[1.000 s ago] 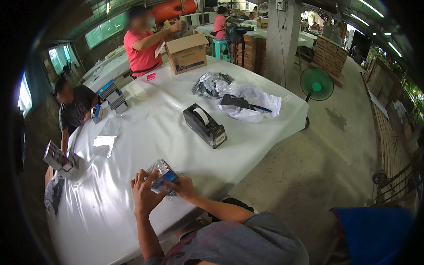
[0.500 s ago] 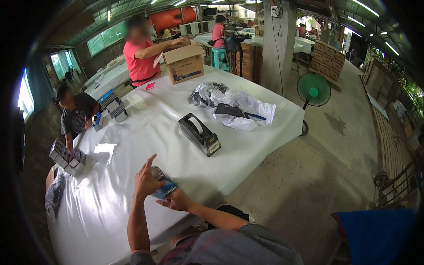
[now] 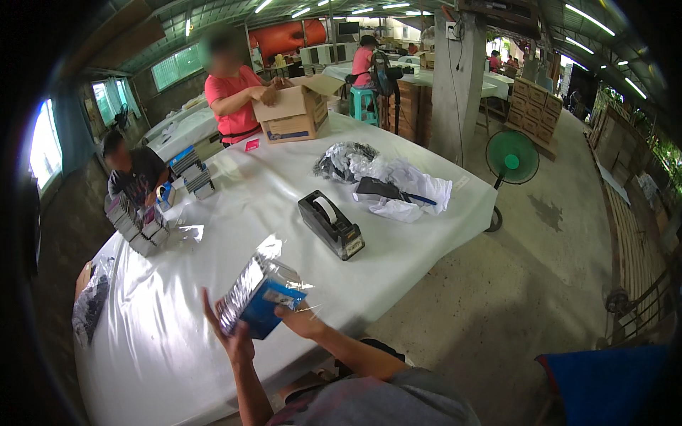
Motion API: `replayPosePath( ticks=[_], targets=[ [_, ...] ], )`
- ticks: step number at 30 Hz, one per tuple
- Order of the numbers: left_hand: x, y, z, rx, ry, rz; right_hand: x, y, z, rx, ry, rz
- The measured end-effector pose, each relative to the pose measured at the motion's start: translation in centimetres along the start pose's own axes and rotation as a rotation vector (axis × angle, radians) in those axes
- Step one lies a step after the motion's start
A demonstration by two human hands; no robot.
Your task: The person wraps stacks of notebooks in clear plastic film at a table. They place the notebooks on the film, fold the film around them, and secure the package with tape. The wrapped notebooks are set aside on the table.
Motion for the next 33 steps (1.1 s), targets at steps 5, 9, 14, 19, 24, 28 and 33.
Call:
replayPosePath(
  ticks=[5,9,14,19,24,28,33],
  targets=[
    [-2.5,-2.7,-3.8,-0.381,-0.009,0.632,-7.0,1.8,-1.2,-0.069,-0.198,-0.716],
    [-3.6,-1.7,-4.3,-0.307,-0.180,0.515,-3.9,-0.4,-0.8,-0.045,0.032,-0.596],
    [-1.1,-1.2,-2.8,-0.107,-0.073,0.367,-6.7,2.7,-1.1,-0.163,-0.039,-0.600],
    [2.5,-0.7,1.0,-0.332,0.258,0.722,-11.0,5.6,-0.2,-0.312,-0.226,-1.093],
    [3.5,0.1,2.7,-0.313,0.350,0.615,-12.8,8.2,0.8,-0.285,-0.361,-1.077],
    [4.8,-1.1,4.2,-0.160,0.145,0.906,-13.9,7.7,1.0,0.017,-0.296,-1.174],
    [3.4,-1.3,3.8,-0.191,-0.346,0.728,-13.0,8.9,0.8,0.076,0.241,-1.487]
  ],
)
Point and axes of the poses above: each hand's wrist, its own z-axis towards the middle knuckle, its own y-axis out of the palm, x = y × z, the point moved 6 cm from there along z, towards the middle knuckle, and after that the axes turned 11 degrees about y, right-handed, at the moved point
